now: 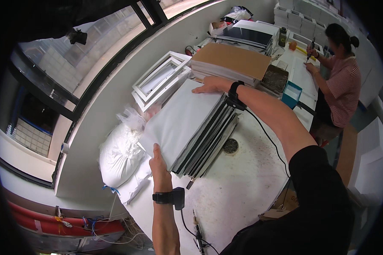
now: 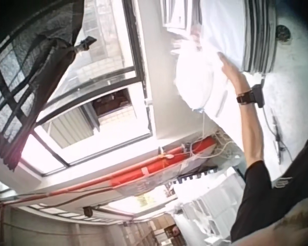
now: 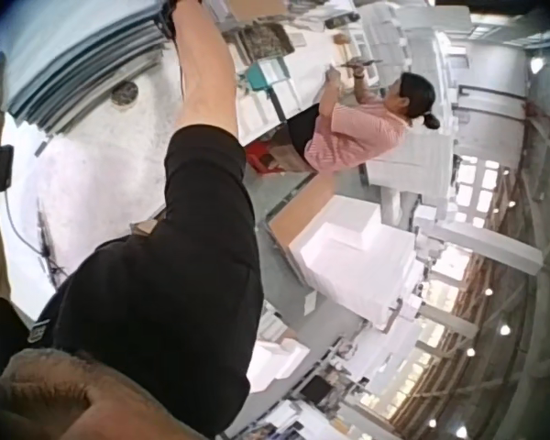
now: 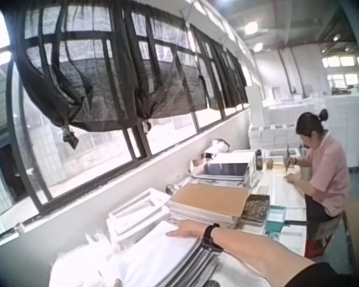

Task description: The person picks up white rectangular frames from a storage rack and stacks them on a workbench. The person handles the frames one by one, moving them from the rack to the table where they are placed in a pile.

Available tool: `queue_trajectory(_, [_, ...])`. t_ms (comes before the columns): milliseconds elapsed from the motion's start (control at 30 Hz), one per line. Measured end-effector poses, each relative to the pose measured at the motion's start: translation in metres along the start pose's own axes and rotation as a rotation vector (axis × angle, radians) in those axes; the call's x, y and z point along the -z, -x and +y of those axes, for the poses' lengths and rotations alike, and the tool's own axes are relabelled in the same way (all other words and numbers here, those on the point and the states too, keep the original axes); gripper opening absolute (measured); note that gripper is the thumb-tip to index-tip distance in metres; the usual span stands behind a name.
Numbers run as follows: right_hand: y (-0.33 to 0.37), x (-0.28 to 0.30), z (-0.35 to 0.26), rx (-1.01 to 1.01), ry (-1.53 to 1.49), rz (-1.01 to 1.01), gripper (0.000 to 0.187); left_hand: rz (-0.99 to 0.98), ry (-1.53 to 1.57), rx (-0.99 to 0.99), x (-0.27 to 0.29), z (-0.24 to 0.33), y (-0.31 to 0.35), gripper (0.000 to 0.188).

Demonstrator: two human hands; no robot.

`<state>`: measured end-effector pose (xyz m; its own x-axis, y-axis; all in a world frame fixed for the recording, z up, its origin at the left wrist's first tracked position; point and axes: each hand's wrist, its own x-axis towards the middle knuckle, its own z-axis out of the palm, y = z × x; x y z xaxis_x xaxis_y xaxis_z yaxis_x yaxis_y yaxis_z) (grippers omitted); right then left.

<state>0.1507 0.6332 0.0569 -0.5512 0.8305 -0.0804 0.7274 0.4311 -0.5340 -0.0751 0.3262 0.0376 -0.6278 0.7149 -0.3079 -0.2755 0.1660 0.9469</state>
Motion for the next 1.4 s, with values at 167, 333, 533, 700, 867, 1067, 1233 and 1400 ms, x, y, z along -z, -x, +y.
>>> queue_trajectory(167, [-0.016,0.000,0.005,-0.022,0.109,-0.092,0.098,0.008,-0.023,0.027,0.000,0.008,0.000,0.066])
queue_trajectory(333, [-0.013,0.008,0.004,-0.001,0.187,-0.099,0.093,-0.001,-0.046,0.027,-0.003,0.017,-0.001,0.066])
queue_trajectory(533, [-0.007,0.010,-0.001,0.008,0.135,-0.122,0.090,-0.027,-0.045,-0.027,0.004,0.007,-0.009,0.067])
queue_trajectory(700, [-0.003,-0.024,0.038,0.112,-0.052,0.100,0.094,-0.088,-0.160,0.022,0.011,-0.011,-0.038,0.071])
queue_trajectory(867, [-0.006,-0.031,0.019,0.122,-0.021,0.088,0.098,-0.152,-0.777,-0.023,0.033,0.039,-0.029,0.071])
queue_trajectory(1067, [-0.006,-0.023,0.039,0.065,-0.042,0.070,0.093,-0.118,-1.249,-0.299,0.031,0.144,0.048,0.067])
queue_trajectory(1233, [0.000,-0.031,0.056,0.007,-0.043,0.211,0.089,-0.162,-1.151,-0.317,0.065,0.078,0.148,0.048])
queue_trajectory(1400, [0.115,-0.043,-0.004,0.240,-0.483,0.659,0.052,-0.244,-0.982,0.055,0.143,-0.057,0.260,0.038])
